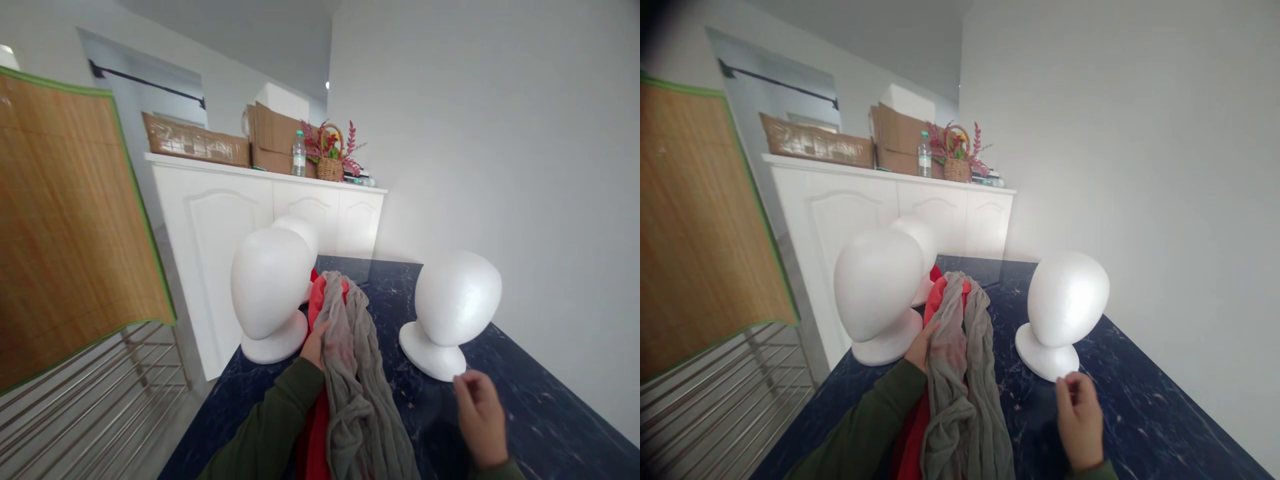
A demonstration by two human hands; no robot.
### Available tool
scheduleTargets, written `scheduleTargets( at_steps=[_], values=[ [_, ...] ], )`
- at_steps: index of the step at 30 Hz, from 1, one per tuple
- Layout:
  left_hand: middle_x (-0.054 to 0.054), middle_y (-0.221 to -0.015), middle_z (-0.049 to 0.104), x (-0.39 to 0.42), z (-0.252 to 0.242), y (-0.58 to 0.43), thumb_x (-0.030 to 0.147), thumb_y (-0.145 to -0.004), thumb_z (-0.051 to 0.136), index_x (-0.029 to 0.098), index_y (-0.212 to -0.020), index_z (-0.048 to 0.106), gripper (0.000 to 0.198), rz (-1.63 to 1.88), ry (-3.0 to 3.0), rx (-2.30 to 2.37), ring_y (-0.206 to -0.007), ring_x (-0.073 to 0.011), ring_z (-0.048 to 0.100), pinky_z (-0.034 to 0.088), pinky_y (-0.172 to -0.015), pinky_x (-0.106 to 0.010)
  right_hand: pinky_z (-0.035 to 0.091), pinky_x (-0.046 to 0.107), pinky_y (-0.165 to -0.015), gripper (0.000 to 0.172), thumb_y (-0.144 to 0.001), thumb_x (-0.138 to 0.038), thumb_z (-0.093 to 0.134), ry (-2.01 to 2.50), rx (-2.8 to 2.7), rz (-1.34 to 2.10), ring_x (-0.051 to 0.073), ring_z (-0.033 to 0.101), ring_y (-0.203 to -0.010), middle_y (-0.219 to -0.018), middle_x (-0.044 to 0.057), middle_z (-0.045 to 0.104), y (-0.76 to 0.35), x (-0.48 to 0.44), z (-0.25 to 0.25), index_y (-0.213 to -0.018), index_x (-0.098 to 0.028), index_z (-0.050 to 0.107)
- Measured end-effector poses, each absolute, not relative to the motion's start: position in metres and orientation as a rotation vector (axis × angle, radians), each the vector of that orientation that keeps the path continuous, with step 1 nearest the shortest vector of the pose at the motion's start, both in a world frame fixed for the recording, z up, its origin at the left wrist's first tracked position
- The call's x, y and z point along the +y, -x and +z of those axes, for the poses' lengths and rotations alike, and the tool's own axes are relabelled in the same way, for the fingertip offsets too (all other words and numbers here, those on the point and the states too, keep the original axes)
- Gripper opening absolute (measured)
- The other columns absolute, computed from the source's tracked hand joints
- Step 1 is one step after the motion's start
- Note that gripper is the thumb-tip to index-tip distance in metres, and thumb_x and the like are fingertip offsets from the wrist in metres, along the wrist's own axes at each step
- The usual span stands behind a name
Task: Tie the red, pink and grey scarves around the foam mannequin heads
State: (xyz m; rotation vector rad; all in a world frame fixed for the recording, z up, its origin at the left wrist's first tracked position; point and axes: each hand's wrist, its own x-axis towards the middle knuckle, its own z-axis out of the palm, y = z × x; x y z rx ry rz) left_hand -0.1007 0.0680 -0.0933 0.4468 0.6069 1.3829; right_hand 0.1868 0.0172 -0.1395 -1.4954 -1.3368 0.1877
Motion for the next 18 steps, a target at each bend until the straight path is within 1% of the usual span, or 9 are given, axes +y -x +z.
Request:
scheduleTargets(
  at_steps=[2,3,5,7,10,12,14,16,18],
  values=[
    [-0.006,-0.082,0.066,0.068,-0.095,0.100,0.018,-0.071,0.055,0.017,-0.117,0.046,0.046,1.355,-0.432,0.661,-0.072,-0.0199,0.063,0.050,-0.070,-0.035,0.041,0.031,-0.069,0.033,-0.075,-0.043,0.046,1.386,-1.683,0.403,0.019,0.051,-0.075,-0.085,0.006,0.053,-0.152,0.016,-0.136,-0.098,-0.019,0.048],
    [-0.006,-0.078,0.066,0.068,-0.096,0.100,0.016,-0.070,0.056,0.015,-0.112,0.050,0.043,1.327,-0.415,0.688,-0.068,-0.0188,0.063,0.051,-0.067,-0.033,0.040,0.033,-0.075,0.039,-0.075,-0.042,0.047,1.345,-1.799,0.454,0.020,0.051,-0.082,-0.095,0.008,0.053,-0.135,0.021,-0.133,-0.106,-0.019,0.046],
    [-0.006,-0.070,0.066,0.068,-0.100,0.098,0.015,-0.070,0.055,0.010,-0.099,0.057,0.030,1.249,-0.383,0.716,-0.061,-0.0172,0.062,0.051,-0.063,-0.029,0.035,0.037,-0.086,0.047,-0.073,-0.044,0.049,1.323,-1.952,0.450,0.025,0.048,-0.096,-0.108,0.012,0.051,-0.108,0.039,-0.128,-0.112,-0.017,0.046],
    [-0.007,-0.064,0.065,0.069,-0.104,0.097,0.017,-0.071,0.052,0.007,-0.087,0.060,0.020,1.173,-0.358,0.731,-0.057,-0.0169,0.061,0.051,-0.059,-0.028,0.032,0.041,-0.088,0.049,-0.072,-0.050,0.047,1.412,-2.071,0.394,0.030,0.046,-0.099,-0.104,0.017,0.052,-0.088,0.060,-0.124,-0.104,-0.013,0.053],
    [-0.007,-0.058,0.063,0.071,-0.107,0.098,0.020,-0.073,0.046,0.007,-0.082,0.061,0.022,1.157,-0.355,0.729,-0.056,-0.0180,0.061,0.051,-0.059,-0.031,0.035,0.045,-0.081,0.054,-0.066,-0.058,0.049,1.630,-2.186,0.278,0.034,0.047,-0.093,-0.094,0.021,0.053,-0.069,0.082,-0.121,-0.087,-0.009,0.058],
    [-0.008,-0.062,0.064,0.072,-0.106,0.099,0.020,-0.073,0.044,0.006,-0.088,0.060,0.026,1.206,-0.379,0.690,-0.062,-0.0195,0.063,0.051,-0.064,-0.033,0.036,0.042,-0.079,0.047,-0.066,-0.051,0.053,1.684,-2.218,0.229,0.032,0.048,-0.091,-0.093,0.020,0.053,-0.062,0.087,-0.124,-0.085,-0.009,0.057],
    [-0.010,-0.070,0.066,0.071,-0.103,0.097,0.020,-0.074,0.043,0.006,-0.095,0.059,0.030,1.233,-0.394,0.639,-0.071,-0.0205,0.063,0.050,-0.071,-0.034,0.036,0.038,-0.080,0.029,-0.071,-0.035,0.051,1.618,-2.231,0.282,0.028,0.050,-0.090,-0.091,0.016,0.054,-0.060,0.088,-0.128,-0.084,-0.011,0.057],
    [-0.010,-0.076,0.066,0.068,-0.100,0.091,0.021,-0.076,0.041,0.006,-0.098,0.057,0.031,1.223,-0.376,0.606,-0.078,-0.0204,0.063,0.049,-0.077,-0.033,0.036,0.036,-0.081,0.019,-0.074,-0.025,0.044,1.474,-2.152,0.466,0.024,0.051,-0.088,-0.088,0.012,0.056,-0.060,0.088,-0.131,-0.083,-0.013,0.056],
    [-0.010,-0.080,0.066,0.063,-0.099,0.081,0.023,-0.079,0.040,0.007,-0.101,0.057,0.032,1.193,-0.379,0.603,-0.084,-0.0202,0.062,0.047,-0.082,-0.033,0.036,0.035,-0.083,0.021,-0.076,-0.027,0.042,1.300,-1.889,0.778,0.022,0.051,-0.091,-0.089,0.010,0.058,-0.060,0.085,-0.130,-0.086,-0.015,0.056]
  ],
)
